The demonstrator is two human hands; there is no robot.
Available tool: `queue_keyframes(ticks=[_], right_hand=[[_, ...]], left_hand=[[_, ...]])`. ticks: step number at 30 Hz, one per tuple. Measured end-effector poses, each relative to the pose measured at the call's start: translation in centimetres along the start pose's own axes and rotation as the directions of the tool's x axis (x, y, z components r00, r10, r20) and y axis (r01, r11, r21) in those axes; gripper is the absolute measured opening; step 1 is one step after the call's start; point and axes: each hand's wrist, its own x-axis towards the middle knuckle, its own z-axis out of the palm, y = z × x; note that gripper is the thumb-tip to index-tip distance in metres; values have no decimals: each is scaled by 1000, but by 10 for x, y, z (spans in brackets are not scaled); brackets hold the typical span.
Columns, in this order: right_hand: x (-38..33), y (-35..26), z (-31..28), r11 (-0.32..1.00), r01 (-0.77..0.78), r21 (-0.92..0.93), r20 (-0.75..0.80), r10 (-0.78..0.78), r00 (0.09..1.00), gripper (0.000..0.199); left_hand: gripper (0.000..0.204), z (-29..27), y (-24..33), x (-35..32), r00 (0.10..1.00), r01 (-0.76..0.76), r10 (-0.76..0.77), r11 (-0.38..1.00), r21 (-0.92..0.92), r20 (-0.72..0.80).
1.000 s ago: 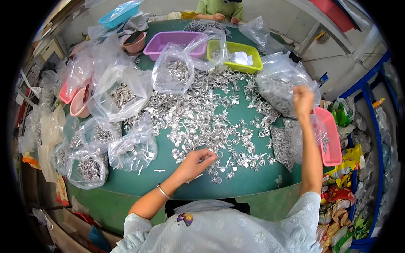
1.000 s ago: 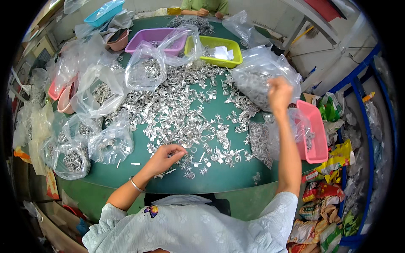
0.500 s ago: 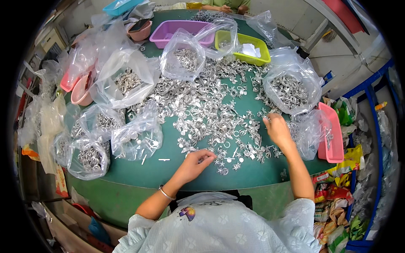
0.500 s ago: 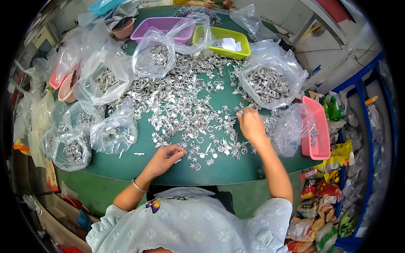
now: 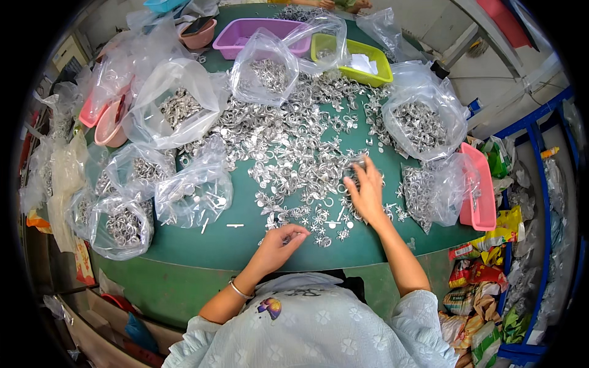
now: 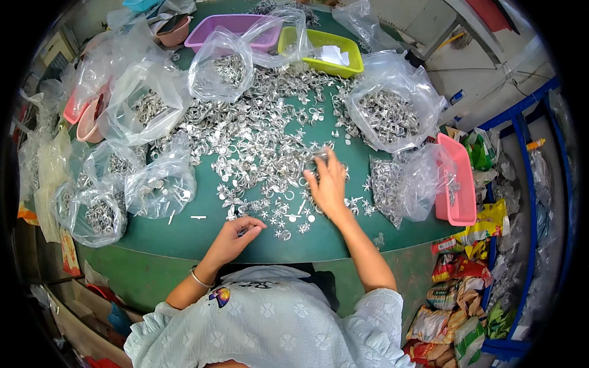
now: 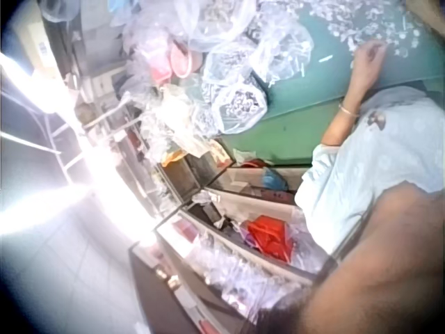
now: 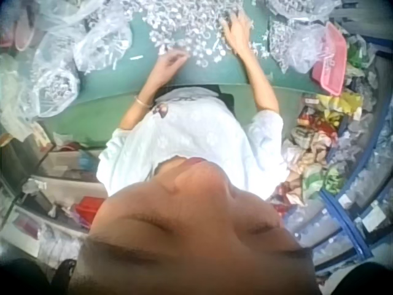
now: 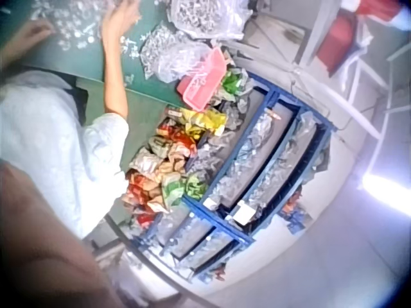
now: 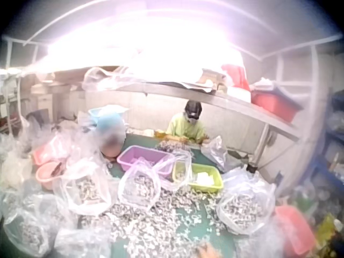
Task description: The person sorts small silver metal charms and components on a green table, picking up items from a large pile and placing them into clear plastic bags. The person handles various shapes, including butterflies and flowers, and occasionally moves bags to organize the workspace.
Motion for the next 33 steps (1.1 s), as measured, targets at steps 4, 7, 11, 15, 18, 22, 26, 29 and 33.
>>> queue_keyframes(ticks=[4,7,11,15,18,22,26,29,33], right_hand=[[-12,-30,-8,968,209,138,120,-226,967,40],[-24,-60,-12,928,167,334,191,-240,952,40],[-32,-48,-19,912,198,360,42,-228,973,23],[-5,-6,-58,989,84,119,-40,-79,996,26],[-19,33,-53,999,11,44,32,-12,999,22],[-22,43,-60,840,-351,415,48,365,930,10],[-23,53,-59,959,-243,149,22,242,970,14],[-29,42,-62,980,-83,178,20,81,997,19],[-28,46,-62,889,-371,270,143,344,928,24]], left_hand=[[15,0,7,-2,997,80,-80,996,28,20],[14,6,9,1,997,73,-74,996,52,15],[14,7,17,3,996,91,-92,993,80,14],[14,6,16,-1,993,119,-120,992,34,12],[14,16,12,2,999,19,-19,1000,-6,37],[15,22,14,6,995,68,-66,997,-26,81],[16,26,15,7,983,147,-143,989,-25,115],[16,30,13,9,991,102,-100,995,-22,89],[17,30,16,9,980,154,-153,988,7,123]])
